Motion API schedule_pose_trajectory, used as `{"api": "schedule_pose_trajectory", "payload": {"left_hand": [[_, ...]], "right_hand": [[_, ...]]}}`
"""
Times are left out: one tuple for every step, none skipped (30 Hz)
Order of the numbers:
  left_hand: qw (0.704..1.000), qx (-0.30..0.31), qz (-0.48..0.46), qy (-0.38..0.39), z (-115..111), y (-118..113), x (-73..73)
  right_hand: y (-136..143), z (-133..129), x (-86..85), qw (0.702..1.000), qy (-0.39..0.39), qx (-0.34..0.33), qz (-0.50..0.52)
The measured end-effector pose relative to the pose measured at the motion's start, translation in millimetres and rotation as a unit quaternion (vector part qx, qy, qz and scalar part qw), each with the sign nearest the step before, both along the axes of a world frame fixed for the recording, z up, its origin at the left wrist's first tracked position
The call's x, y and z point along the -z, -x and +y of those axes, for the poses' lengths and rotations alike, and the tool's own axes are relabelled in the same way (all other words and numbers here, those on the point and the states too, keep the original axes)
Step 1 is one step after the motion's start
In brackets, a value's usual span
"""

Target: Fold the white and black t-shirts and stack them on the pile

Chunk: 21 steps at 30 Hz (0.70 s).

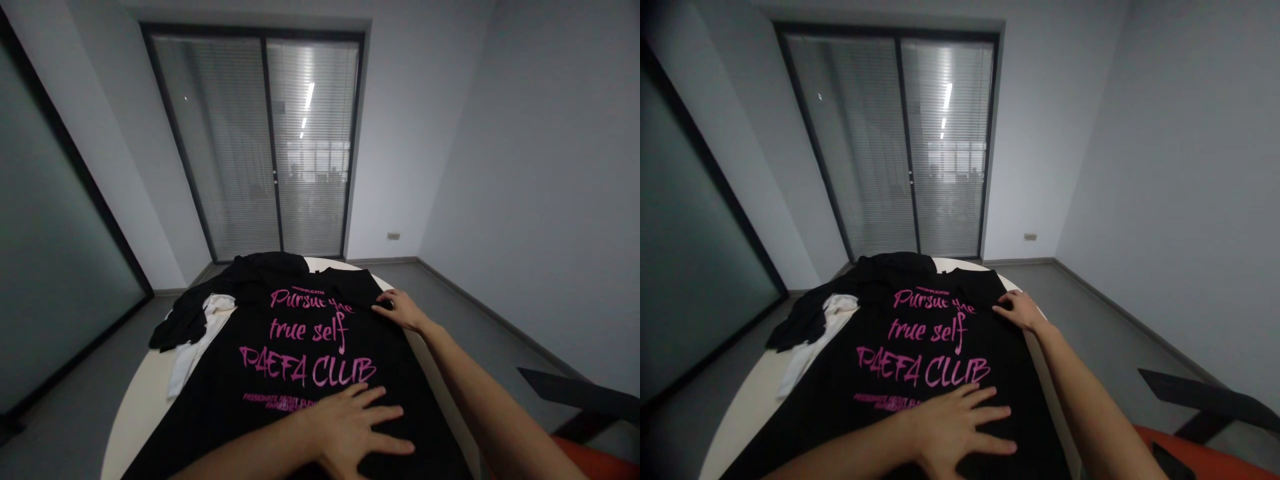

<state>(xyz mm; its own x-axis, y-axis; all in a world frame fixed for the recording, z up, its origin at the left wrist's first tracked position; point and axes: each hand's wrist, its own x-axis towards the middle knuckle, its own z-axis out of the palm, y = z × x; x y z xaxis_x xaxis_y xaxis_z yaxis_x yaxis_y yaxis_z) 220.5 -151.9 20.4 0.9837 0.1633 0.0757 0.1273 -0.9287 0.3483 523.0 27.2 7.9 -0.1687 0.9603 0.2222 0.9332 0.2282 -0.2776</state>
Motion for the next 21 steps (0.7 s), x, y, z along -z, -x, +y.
{"api": "schedule_pose_trajectory", "payload": {"left_hand": [[1.0, -0.01, -0.006, 0.0, 3.3, 2.0, -1.2], [1.0, -0.025, -0.012, 0.0, 6.4, 4.3, -2.5], [0.999, -0.044, -0.016, 0.002, 9.1, 6.7, -3.5], [0.998, -0.061, -0.016, 0.005, 10.9, 9.0, -4.3], [0.997, -0.075, -0.013, 0.012, 11.8, 10.9, -4.8], [0.996, -0.084, -0.009, 0.02, 11.6, 12.5, -5.0], [0.996, -0.089, -0.004, 0.029, 10.4, 13.7, -5.0], [0.995, -0.092, -0.001, 0.038, 8.6, 14.5, -4.9], [0.995, -0.094, 0.0, 0.045, 6.4, 14.9, -4.7], [0.994, -0.095, -0.001, 0.052, 4.2, 15.0, -4.6], [0.994, -0.095, -0.001, 0.057, 2.5, 14.9, -4.6], [0.994, -0.094, -0.002, 0.062, 1.6, 14.6, -4.8], [0.994, -0.092, -0.002, 0.066, 1.8, 14.1, -5.3], [0.994, -0.087, 0.0, 0.07, 3.3, 13.6, -6.1], [0.994, -0.082, 0.001, 0.073, 6.1, 13.1, -7.3], [0.994, -0.077, 0.001, 0.077, 10.5, 12.7, -8.7], [0.994, -0.074, -0.003, 0.08, 16.1, 12.6, -10.1], [0.994, -0.077, -0.01, 0.079, 22.8, 12.9, -11.3], [0.993, -0.091, -0.022, 0.072, 30.3, 13.7, -11.9], [0.991, -0.118, -0.036, 0.057, 38.1, 15.3, -11.6], [0.986, -0.156, -0.049, 0.038, 45.8, 17.5, -10.0]], "right_hand": [[5.7, -2.5, -1.6, 1.0, -0.006, -0.017, -0.013], [11.3, -4.6, -2.8, 0.999, -0.008, -0.027, -0.024], [16.6, -6.4, -3.6, 0.999, -0.007, -0.038, -0.032], [21.5, -7.7, -4.3, 0.998, -0.003, -0.053, -0.035], [25.8, -8.7, -4.8, 0.997, 0.003, -0.072, -0.033], [29.7, -9.4, -5.4, 0.996, 0.012, -0.09, -0.028], [33.2, -9.7, -6.2, 0.994, 0.022, -0.1, -0.021], [36.5, -9.9, -7.4, 0.994, 0.032, -0.101, -0.017], [39.7, -9.8, -8.8, 0.995, 0.038, -0.093, -0.017], [43.1, -9.4, -10.6, 0.996, 0.04, -0.08, -0.021], [46.7, -8.7, -12.6, 0.997, 0.039, -0.068, -0.026], [50.6, -7.6, -14.6, 0.997, 0.033, -0.055, -0.03], [55.0, -6.0, -16.4, 0.998, 0.024, -0.044, -0.031], [59.8, -3.9, -17.8, 0.999, 0.015, -0.034, -0.028], [65.0, -1.3, -18.8, 0.999, 0.008, -0.025, -0.024], [70.5, 1.9, -19.1, 1.0, 0.007, -0.018, -0.019], [76.2, 5.5, -18.8, 1.0, 0.011, -0.011, -0.017], [81.9, 9.4, -17.8, 1.0, 0.018, -0.005, -0.018], [87.5, 13.5, -16.3, 0.999, 0.024, 0.003, -0.024], [92.9, 17.6, -14.4, 0.999, 0.029, 0.013, -0.032], [98.0, 21.5, -12.1, 0.998, 0.032, 0.022, -0.041]]}}
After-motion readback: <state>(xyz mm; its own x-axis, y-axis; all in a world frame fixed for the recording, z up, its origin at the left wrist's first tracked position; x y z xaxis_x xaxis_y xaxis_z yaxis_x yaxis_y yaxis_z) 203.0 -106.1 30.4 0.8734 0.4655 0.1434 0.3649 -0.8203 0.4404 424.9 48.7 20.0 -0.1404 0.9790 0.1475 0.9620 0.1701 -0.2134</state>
